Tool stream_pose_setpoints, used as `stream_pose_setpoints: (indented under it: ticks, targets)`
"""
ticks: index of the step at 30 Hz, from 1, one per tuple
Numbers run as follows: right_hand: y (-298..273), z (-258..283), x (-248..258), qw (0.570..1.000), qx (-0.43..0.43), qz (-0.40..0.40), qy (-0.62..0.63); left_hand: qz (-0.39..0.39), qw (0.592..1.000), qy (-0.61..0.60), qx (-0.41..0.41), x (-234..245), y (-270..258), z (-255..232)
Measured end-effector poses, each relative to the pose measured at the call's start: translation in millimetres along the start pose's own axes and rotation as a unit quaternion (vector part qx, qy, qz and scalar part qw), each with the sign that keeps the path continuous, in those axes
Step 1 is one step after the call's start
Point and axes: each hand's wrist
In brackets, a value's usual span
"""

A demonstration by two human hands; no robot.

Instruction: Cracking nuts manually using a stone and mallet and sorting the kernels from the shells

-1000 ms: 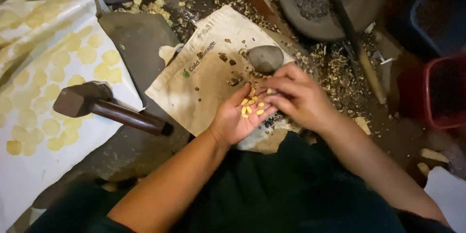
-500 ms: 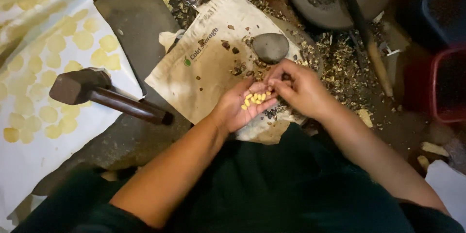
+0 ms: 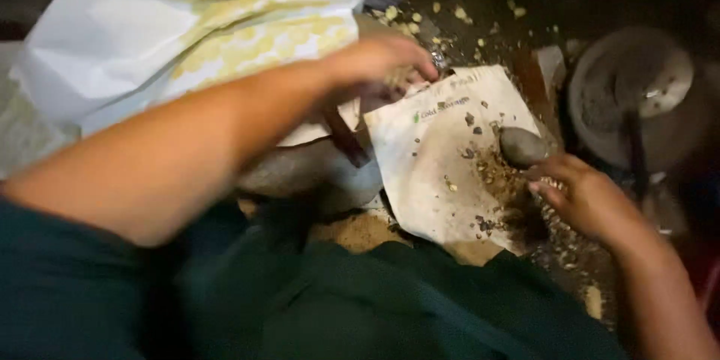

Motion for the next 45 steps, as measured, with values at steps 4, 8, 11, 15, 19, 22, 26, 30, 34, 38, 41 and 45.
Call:
stream_pose_setpoints:
  ticks: [4, 8, 11, 15, 19, 22, 26, 30, 34, 38, 41, 45]
  targets:
    - [43, 127, 33, 0.982, 0.157, 0.002, -0.106, -0.152, 0.968, -0.138, -0.142, 126, -31, 114]
    - [120, 216, -23, 0.969, 0.229, 0.026, -0.086, -0.435, 0.892, 0.067, -0.103, 213, 62, 334]
    - [171, 269, -87, 0.983, 0.160, 0.045, -0.077, -0.521, 0.808, 0.173, -0.216, 176, 87, 371]
    - [179, 309, -195, 0.988, -0.002, -0.097, 0.122, -0.563, 0.699, 0.280, -0.342, 129, 42, 354]
    - [183, 304, -175, 0.964, -0.019, -0.122, 0.236, -0.553, 0.714, 0.250, -0.348, 133, 35, 352]
    - [171, 286, -145, 0.973, -0.036, -0.124, 0.192, -0.567, 0.718, 0.224, -0.336, 136, 33, 352]
    - [149, 245, -201, 0.966, -0.074, -0.217, 0.117, -0.555, 0.701, 0.261, -0.364, 145, 34, 357]
    - [143, 243, -225, 0.957, -0.086, -0.253, 0.108, -0.518, 0.677, 0.289, -0.435, 132, 34, 335]
    - [146, 247, -200, 0.958, -0.049, -0.263, 0.100, -0.424, 0.696, 0.301, -0.496, 64, 77, 334]
    - [142, 251, -150, 0.944, -0.059, -0.262, 0.190, -0.362, 0.721, 0.298, -0.511, 40, 69, 303]
    - [121, 277, -111, 0.912, 0.005, -0.365, 0.187, -0.372, 0.748, 0.284, -0.471, 39, 76, 284]
    - [128, 266, -164, 0.862, 0.056, -0.444, 0.237, -0.403, 0.737, 0.273, -0.469, 40, 83, 282]
Point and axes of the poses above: each hand's wrist, its own y-axis towards the middle knuckle, its own x-axis out of the back of the hand, z = x × y, and after that the axes turned 5 degrees about -z, right-handed
